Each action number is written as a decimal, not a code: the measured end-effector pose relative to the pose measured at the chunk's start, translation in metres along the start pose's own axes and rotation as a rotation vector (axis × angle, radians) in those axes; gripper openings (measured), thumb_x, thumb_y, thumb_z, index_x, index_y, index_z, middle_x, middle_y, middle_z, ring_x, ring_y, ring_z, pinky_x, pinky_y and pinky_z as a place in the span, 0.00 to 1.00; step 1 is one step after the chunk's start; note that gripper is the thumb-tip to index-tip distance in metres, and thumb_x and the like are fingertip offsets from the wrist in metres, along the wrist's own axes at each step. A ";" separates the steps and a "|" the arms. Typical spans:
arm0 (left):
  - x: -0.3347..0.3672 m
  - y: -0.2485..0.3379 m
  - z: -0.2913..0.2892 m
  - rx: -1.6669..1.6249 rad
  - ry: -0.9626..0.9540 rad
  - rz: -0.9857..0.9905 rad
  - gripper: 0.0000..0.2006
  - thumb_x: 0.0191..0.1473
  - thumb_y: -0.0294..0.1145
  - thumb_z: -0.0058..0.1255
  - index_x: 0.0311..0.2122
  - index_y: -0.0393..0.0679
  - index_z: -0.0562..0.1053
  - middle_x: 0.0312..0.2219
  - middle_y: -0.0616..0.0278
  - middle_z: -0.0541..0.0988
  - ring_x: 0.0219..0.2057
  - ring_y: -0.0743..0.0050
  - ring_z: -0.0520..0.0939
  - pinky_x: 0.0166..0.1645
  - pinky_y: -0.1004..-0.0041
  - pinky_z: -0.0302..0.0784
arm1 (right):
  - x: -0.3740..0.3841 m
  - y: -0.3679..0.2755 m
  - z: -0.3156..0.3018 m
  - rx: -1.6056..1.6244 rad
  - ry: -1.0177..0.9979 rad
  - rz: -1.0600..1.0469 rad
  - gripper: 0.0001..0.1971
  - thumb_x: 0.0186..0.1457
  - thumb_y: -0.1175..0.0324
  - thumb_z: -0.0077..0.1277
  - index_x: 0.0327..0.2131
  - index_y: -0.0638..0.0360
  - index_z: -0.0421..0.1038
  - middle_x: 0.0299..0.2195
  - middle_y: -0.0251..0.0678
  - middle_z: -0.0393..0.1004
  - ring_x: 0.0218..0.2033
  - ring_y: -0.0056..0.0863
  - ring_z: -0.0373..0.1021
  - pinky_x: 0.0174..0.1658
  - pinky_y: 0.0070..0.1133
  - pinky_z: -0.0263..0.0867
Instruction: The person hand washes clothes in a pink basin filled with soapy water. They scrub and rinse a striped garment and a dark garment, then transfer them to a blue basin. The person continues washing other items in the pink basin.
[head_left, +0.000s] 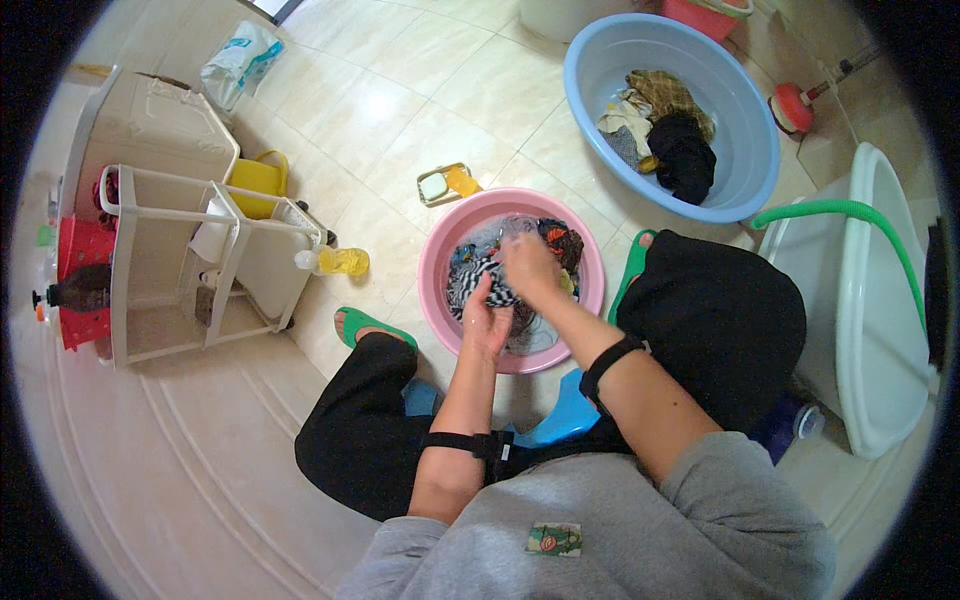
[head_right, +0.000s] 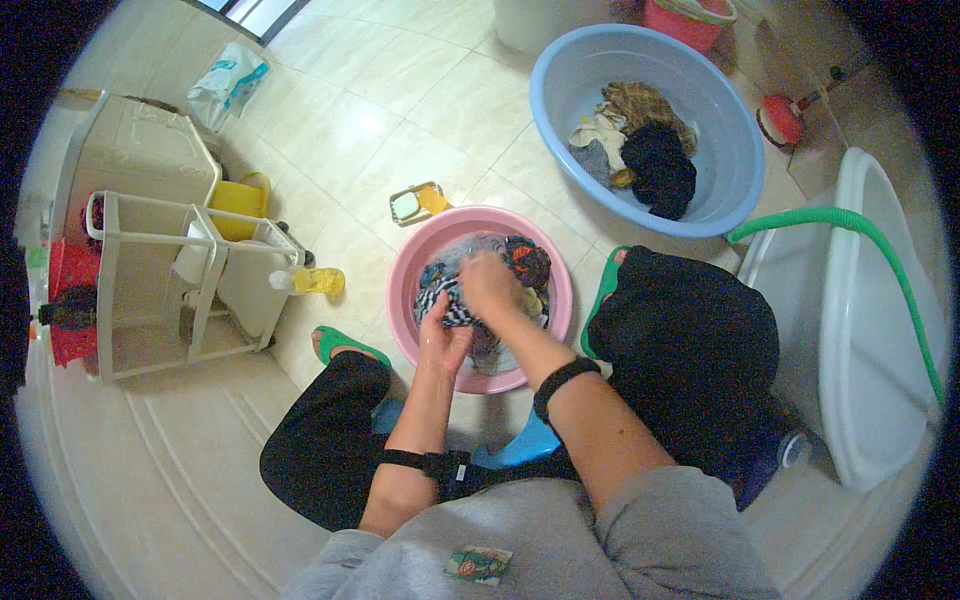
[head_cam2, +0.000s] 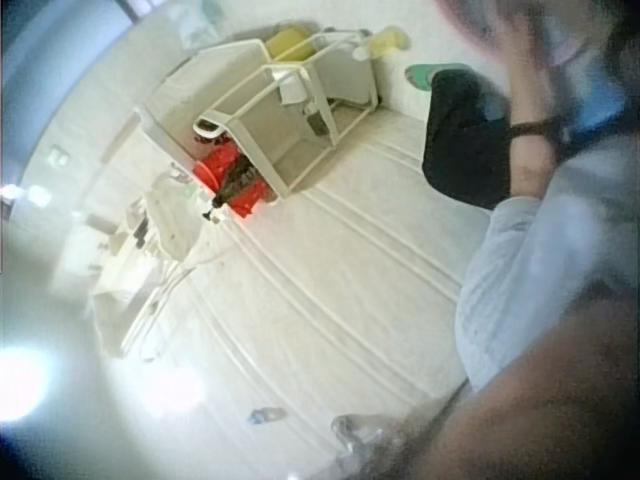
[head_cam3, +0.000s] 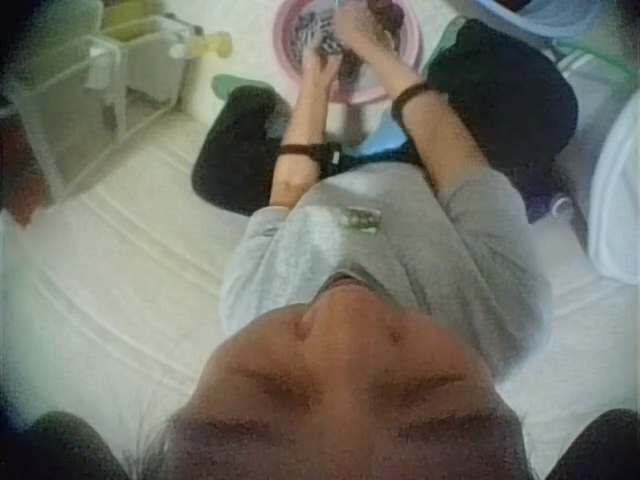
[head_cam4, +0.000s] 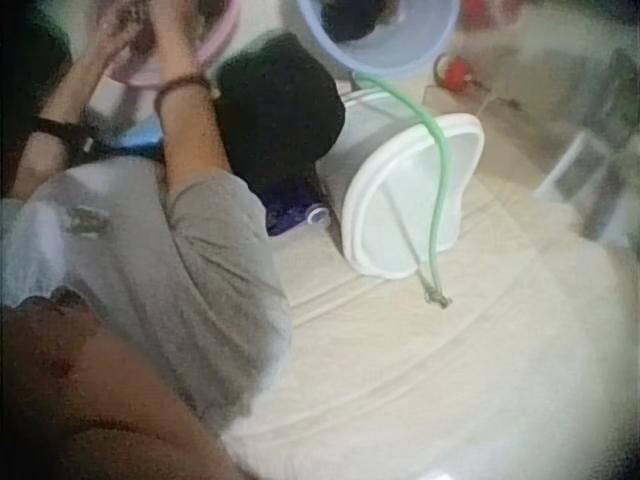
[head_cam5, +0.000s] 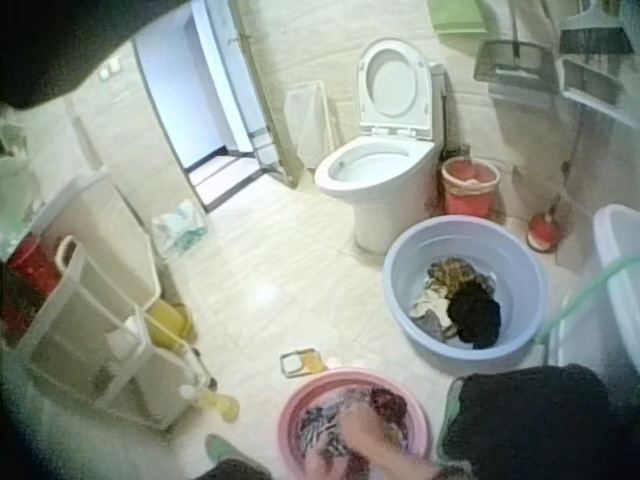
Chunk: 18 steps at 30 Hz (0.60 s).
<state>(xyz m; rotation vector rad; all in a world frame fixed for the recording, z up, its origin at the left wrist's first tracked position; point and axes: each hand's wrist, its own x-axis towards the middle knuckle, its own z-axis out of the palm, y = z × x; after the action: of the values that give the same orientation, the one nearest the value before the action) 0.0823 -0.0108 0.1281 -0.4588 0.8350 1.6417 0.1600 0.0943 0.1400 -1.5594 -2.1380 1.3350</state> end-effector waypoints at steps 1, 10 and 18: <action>0.000 -0.002 0.002 0.014 -0.128 0.030 0.17 0.62 0.38 0.44 0.51 0.38 0.70 0.47 0.55 0.78 0.48 0.63 0.78 0.57 0.62 0.72 | 0.012 0.005 0.001 0.093 0.156 0.198 0.22 0.60 0.55 0.39 0.38 0.66 0.74 0.38 0.55 0.74 0.41 0.55 0.71 0.48 0.44 0.65; 0.009 0.034 -0.013 -0.006 -0.189 0.077 0.15 0.62 0.38 0.42 0.50 0.44 0.71 0.45 0.58 0.78 0.47 0.61 0.78 0.56 0.60 0.72 | -0.091 -0.059 0.018 -0.136 0.100 -0.588 0.13 0.53 0.58 0.51 0.38 0.52 0.74 0.39 0.42 0.72 0.44 0.49 0.67 0.46 0.39 0.66; -0.007 0.002 0.013 0.043 -0.287 0.098 0.19 0.61 0.38 0.47 0.51 0.35 0.69 0.47 0.53 0.77 0.50 0.59 0.77 0.60 0.58 0.69 | 0.026 0.054 0.014 0.783 -0.048 0.388 0.20 0.52 0.65 0.46 0.48 0.60 0.71 0.42 0.43 0.76 0.42 0.36 0.73 0.45 0.32 0.69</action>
<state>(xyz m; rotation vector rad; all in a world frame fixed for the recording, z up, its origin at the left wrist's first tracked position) 0.0836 -0.0063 0.1423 -0.1480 0.6841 1.7265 0.1767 0.1109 0.0833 -1.6006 -1.0870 2.0012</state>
